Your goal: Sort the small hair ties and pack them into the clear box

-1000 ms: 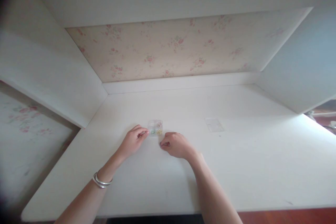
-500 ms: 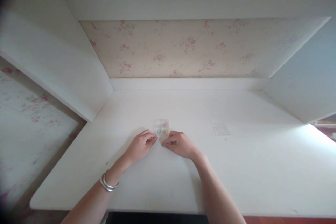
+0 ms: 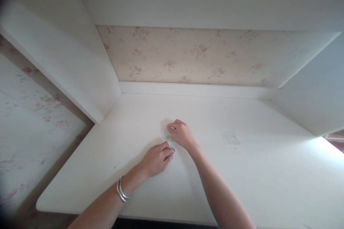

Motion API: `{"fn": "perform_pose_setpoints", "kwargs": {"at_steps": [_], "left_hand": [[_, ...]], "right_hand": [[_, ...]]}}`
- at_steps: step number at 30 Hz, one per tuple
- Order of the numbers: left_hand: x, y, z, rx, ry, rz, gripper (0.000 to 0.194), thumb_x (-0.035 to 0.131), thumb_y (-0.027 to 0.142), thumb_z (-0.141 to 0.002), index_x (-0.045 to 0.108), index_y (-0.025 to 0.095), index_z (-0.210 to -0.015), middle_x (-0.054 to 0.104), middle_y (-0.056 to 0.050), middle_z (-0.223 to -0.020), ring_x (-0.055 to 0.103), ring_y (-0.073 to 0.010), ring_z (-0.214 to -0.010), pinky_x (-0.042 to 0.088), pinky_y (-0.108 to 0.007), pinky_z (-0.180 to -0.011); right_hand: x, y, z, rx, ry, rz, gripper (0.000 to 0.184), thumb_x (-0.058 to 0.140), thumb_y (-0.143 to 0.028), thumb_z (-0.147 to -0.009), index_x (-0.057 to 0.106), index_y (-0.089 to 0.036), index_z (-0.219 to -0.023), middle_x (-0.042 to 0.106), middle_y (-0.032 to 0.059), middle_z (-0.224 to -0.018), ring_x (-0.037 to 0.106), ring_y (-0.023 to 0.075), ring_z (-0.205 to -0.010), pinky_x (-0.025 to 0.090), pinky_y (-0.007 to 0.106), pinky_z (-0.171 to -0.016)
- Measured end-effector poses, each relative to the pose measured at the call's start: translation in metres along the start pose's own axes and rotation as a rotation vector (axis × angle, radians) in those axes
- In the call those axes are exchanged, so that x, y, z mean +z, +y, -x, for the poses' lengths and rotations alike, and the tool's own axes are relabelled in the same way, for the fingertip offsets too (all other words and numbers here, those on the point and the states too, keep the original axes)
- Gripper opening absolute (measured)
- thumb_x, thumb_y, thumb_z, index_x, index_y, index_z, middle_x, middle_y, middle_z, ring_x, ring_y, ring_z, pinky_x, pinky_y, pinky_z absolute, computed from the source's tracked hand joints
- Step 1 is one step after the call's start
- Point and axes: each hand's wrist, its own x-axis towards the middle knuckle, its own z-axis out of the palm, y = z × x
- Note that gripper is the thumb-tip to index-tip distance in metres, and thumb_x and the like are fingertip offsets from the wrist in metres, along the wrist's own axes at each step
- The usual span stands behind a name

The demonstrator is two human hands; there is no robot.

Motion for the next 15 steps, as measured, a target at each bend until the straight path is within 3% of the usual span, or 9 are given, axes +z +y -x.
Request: {"fn": "perform_pose_setpoints", "kwargs": {"at_steps": [7,15], "left_hand": [[0.009,-0.003,0.000,0.020,0.023,-0.042,0.025,0.039,0.025,-0.093,0.064,0.021,-0.090,0.058,-0.004,-0.088,0.058,-0.0156,-0.079,0.048,-0.029,-0.076],[0.005,-0.002,-0.001,-0.009,0.013,-0.002,0.022,0.043,0.029,-0.092,0.062,0.021,-0.098,0.058,-0.004,-0.093,0.060,-0.0161,-0.080,0.049,-0.029,-0.076]], "right_hand": [[0.006,0.004,-0.006,0.012,-0.031,0.059,0.022,0.051,-0.027,-0.084,0.073,-0.024,-0.086,0.062,0.0016,-0.080,0.056,0.0115,-0.073,0.040,0.022,-0.070],[-0.013,0.016,0.028,0.061,0.100,-0.068,0.023,0.051,-0.035,-0.085,0.072,-0.024,-0.085,0.059,-0.0002,-0.071,0.053,0.0119,-0.064,0.040,0.024,-0.063]]}}
